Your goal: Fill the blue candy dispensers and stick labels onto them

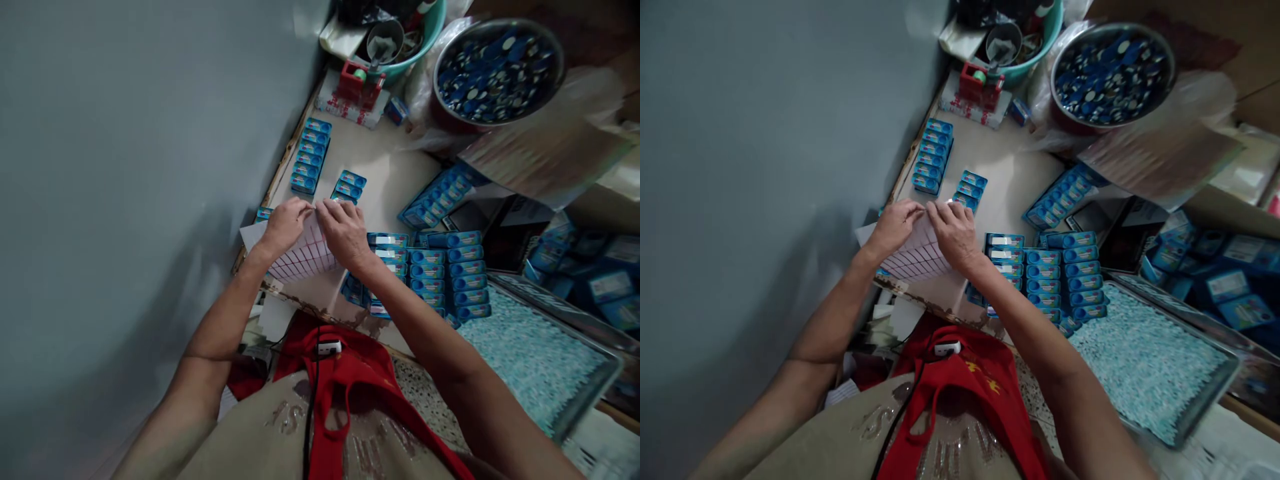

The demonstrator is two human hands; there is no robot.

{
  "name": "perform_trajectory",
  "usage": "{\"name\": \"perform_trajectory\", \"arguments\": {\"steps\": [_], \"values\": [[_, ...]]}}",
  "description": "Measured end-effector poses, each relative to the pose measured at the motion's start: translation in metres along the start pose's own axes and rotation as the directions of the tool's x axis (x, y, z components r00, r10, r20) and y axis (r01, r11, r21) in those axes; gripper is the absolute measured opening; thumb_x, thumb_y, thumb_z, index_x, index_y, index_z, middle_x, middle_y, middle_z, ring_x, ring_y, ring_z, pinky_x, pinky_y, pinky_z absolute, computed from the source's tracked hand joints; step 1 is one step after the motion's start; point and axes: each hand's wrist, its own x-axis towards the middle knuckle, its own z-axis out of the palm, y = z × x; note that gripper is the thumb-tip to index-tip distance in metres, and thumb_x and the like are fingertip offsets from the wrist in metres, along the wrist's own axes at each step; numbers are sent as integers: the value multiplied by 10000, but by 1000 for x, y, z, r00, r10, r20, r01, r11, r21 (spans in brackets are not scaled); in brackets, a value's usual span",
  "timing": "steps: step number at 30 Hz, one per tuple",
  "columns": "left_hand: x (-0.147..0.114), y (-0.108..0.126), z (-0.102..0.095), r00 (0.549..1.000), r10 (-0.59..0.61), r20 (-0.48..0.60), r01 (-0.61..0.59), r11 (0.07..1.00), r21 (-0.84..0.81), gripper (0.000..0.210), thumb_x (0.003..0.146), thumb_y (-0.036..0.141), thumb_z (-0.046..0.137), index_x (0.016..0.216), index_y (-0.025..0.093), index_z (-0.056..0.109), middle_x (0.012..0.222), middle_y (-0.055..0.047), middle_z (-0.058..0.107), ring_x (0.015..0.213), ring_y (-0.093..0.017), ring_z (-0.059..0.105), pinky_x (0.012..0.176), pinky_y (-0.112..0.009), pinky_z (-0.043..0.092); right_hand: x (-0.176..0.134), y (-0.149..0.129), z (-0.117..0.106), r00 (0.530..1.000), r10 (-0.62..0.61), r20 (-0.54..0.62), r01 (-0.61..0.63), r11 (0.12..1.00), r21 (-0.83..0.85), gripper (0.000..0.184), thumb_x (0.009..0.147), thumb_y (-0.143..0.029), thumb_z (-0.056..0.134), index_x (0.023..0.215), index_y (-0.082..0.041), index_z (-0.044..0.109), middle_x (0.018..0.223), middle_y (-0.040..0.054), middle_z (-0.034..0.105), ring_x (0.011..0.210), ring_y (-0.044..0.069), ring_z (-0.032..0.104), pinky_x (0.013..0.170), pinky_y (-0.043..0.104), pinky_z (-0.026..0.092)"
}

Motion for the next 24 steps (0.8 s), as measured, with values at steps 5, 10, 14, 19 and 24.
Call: {"name": "perform_trajectory", "arguments": {"steps": [5,10,14,19,24], "values": [[-6,5,-3,991,-130,16,131,990,-46,225,998,237,552,911,209,759,956,-59,765,930,-210,669,869,-319,505,-30,-4,1,999,-39,30,38,999,38,459,1047,-148,425,1475,-179,588,1508,141,601,1305,308,497,1070,457,345],[-3,-3,3,989,-149,-20,149,989,15,213,983,240,568,900,215,762,970,-77,755,962,-241,666,902,-354,497,-54,-15,-18,994,93,-62,-82,985,154,237,1050,-294,522,1097,-255,751,1062,77,775,1020,252,613,965,407,384],[18,-19,9,987,-132,-87,137,989,55,182,976,212,562,924,198,735,1054,-122,722,1084,-275,652,1039,-423,472,-79,-21,-50,934,355,-22,-323,873,365,207,996,-366,597,900,-238,727,727,27,679,739,193,595,777,331,405],[10,13,35,934,-15,-357,1,999,-40,209,981,261,600,1162,203,687,1277,-136,668,1291,-282,591,1179,-447,409,-126,-4,-88,731,660,172,-577,463,673,241,914,-467,682,834,-240,684,555,-64,461,530,128,411,551,269,325],[-57,73,91,983,-105,-151,45,932,-359,215,992,377,604,1095,204,677,1028,-63,735,957,-190,700,933,-324,560,-171,29,-114,598,769,227,-629,274,728,290,831,-491,768,795,-213,694,565,-65,455,539,106,363,521,266,273]]}}
